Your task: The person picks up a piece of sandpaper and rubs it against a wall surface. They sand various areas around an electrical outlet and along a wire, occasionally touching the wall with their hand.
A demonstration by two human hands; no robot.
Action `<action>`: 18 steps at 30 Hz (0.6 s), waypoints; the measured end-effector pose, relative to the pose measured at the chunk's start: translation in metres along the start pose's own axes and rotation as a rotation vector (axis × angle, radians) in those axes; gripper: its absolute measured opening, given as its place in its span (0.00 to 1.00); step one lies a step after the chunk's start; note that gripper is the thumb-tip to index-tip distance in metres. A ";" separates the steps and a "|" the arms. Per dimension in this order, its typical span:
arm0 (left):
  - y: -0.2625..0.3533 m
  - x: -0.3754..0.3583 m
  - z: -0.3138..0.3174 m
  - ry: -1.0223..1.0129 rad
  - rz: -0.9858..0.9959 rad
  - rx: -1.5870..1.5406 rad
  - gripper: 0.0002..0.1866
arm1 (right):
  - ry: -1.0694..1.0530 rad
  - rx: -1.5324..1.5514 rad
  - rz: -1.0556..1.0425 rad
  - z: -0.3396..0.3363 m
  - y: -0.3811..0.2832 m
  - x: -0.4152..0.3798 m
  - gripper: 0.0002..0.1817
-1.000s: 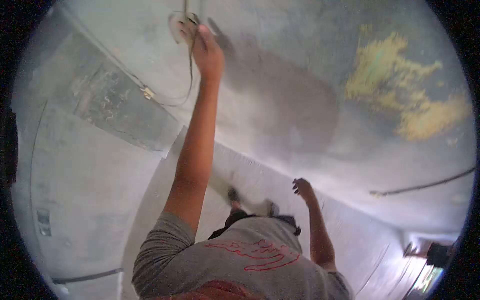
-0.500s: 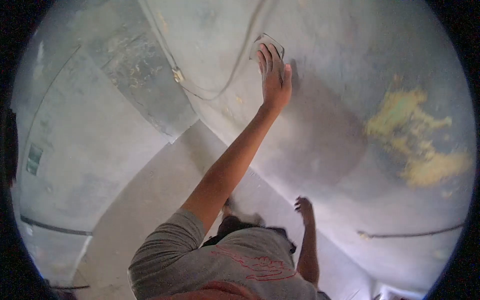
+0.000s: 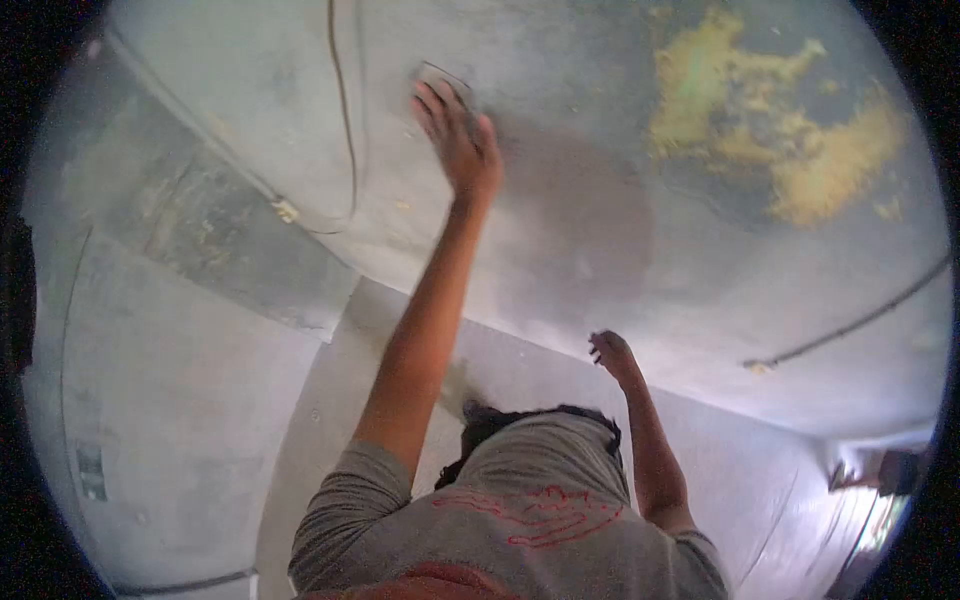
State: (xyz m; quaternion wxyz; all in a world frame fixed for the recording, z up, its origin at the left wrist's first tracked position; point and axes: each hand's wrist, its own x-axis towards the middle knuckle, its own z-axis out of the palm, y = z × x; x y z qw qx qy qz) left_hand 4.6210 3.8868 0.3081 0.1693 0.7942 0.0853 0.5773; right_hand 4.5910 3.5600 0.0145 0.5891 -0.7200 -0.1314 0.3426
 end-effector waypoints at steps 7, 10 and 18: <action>0.014 0.137 -0.052 0.072 0.168 -0.146 0.35 | 0.172 -0.100 -0.033 0.003 -0.058 0.007 0.16; 0.010 0.134 -0.051 0.064 0.234 -0.066 0.35 | 0.289 0.112 -0.157 0.017 -0.061 0.015 0.16; -0.056 0.006 -0.017 -0.279 0.448 -0.062 0.32 | 0.435 0.117 -0.130 0.164 -0.021 0.022 0.15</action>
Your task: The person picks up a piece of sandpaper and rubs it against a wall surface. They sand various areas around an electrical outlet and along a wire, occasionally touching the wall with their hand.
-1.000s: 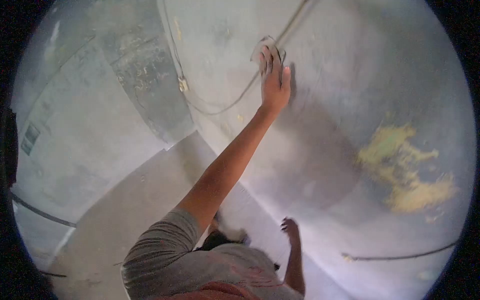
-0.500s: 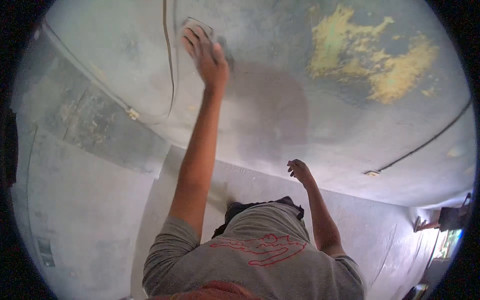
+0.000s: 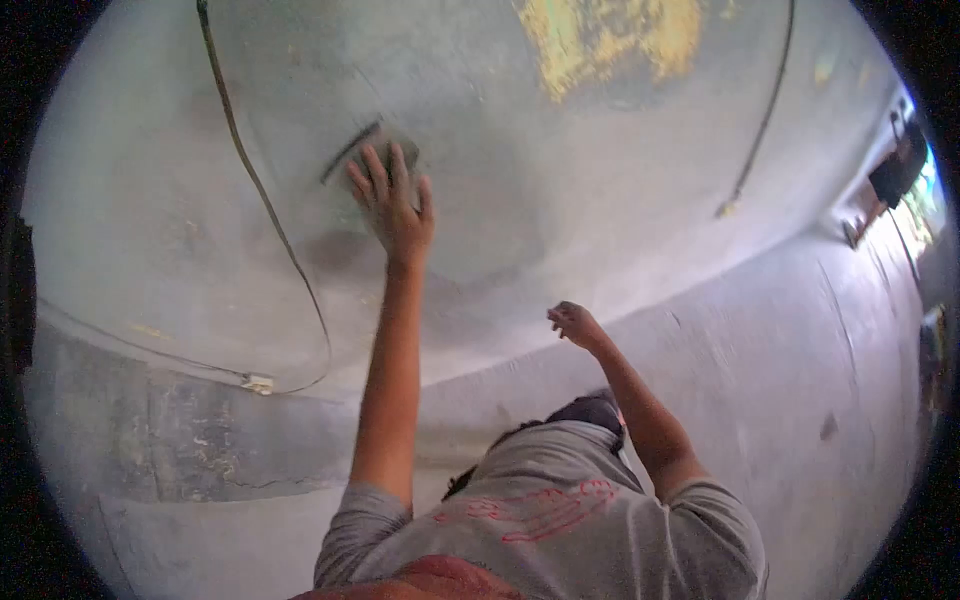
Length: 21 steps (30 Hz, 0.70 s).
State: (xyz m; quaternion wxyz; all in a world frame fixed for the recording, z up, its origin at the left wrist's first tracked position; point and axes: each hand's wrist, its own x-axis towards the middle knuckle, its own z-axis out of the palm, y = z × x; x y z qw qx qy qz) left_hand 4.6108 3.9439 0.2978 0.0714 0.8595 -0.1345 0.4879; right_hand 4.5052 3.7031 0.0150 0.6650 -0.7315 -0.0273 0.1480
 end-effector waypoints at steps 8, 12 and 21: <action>0.000 0.105 -0.057 0.080 0.092 -0.064 0.31 | 0.215 -0.030 0.128 0.027 -0.004 -0.056 0.17; 0.009 0.062 -0.038 0.002 0.039 -0.078 0.30 | 0.269 0.049 0.138 0.033 0.020 -0.060 0.17; -0.017 0.015 -0.032 0.079 0.044 -0.187 0.30 | 0.153 -0.114 0.087 0.056 0.035 -0.088 0.17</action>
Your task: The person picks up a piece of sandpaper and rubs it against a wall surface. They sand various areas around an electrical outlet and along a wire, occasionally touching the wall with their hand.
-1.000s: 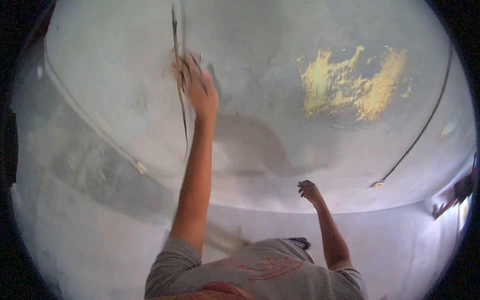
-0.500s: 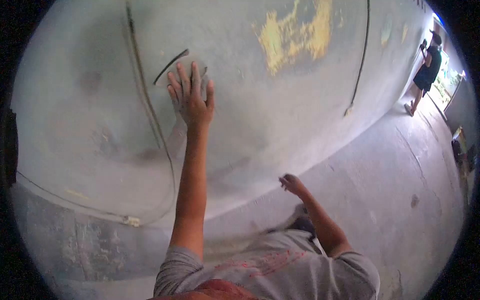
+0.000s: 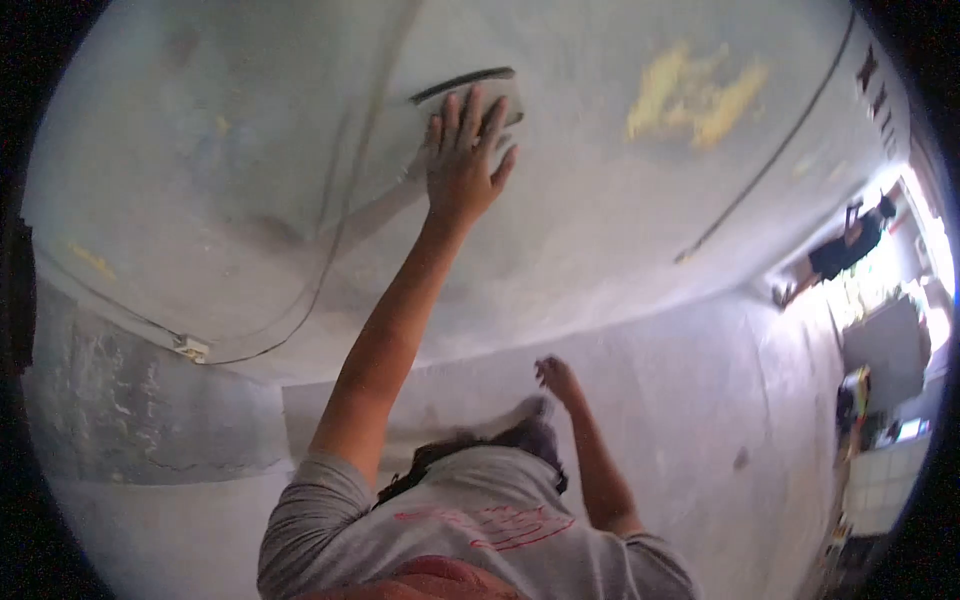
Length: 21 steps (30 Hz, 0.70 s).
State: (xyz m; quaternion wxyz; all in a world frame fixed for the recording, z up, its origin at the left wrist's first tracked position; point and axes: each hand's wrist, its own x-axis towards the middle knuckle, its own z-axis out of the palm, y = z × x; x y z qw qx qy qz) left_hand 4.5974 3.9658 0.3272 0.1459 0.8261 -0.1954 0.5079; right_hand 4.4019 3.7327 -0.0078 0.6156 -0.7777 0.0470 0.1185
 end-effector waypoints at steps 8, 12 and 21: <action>-0.002 0.067 -0.036 0.023 0.023 -0.202 0.35 | 0.017 0.048 0.176 -0.006 -0.036 0.025 0.17; -0.005 -0.012 -0.002 -0.049 -0.028 -0.172 0.35 | -0.048 -0.016 0.154 0.017 -0.024 0.048 0.15; -0.005 0.069 -0.032 0.171 -0.002 -0.050 0.33 | -0.077 -0.019 0.099 0.015 -0.035 0.012 0.15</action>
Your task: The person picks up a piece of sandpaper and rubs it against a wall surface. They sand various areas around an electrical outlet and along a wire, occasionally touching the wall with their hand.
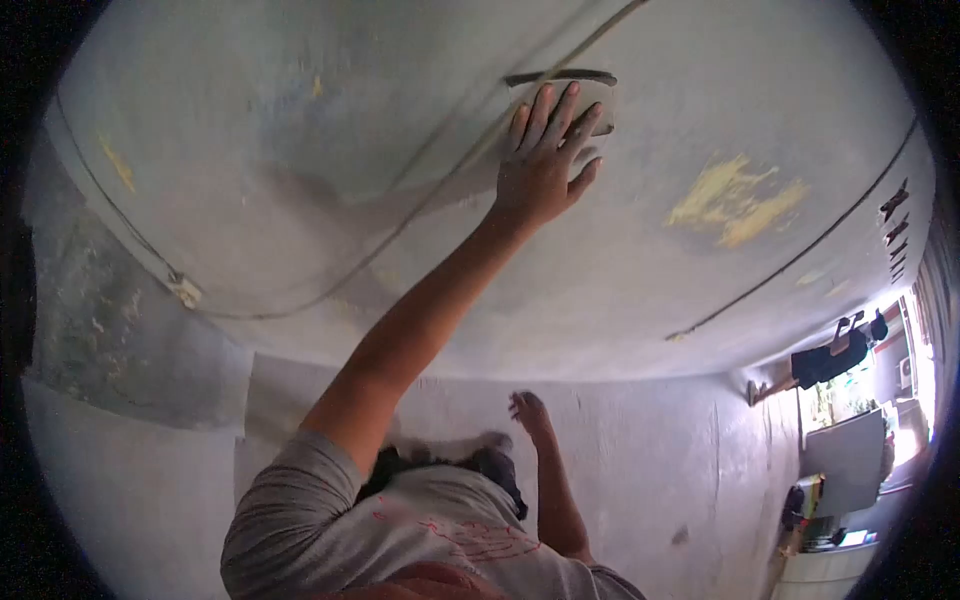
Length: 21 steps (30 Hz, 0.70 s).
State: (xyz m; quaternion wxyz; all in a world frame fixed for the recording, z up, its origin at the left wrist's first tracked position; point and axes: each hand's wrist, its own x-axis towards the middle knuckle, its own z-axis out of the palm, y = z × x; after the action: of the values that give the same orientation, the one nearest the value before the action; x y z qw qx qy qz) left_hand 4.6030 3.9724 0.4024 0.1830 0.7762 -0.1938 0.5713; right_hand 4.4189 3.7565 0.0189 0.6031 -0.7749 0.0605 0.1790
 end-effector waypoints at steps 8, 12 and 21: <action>0.019 -0.062 0.033 -0.169 -0.070 0.008 0.33 | 0.036 -0.021 0.135 -0.031 0.030 0.006 0.16; 0.032 -0.109 0.050 -0.228 -0.162 0.012 0.32 | -0.084 -0.064 -0.075 -0.042 0.034 0.007 0.14; 0.050 0.073 0.036 0.119 -0.083 0.186 0.31 | -0.040 -0.041 0.019 -0.134 0.007 -0.009 0.15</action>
State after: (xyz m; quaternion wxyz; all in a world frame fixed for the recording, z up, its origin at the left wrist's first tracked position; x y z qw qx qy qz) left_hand 4.6266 3.9049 0.4653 0.1448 0.7618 -0.0966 0.6239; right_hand 4.4359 3.6259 0.0439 0.5863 -0.7829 0.0522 0.2015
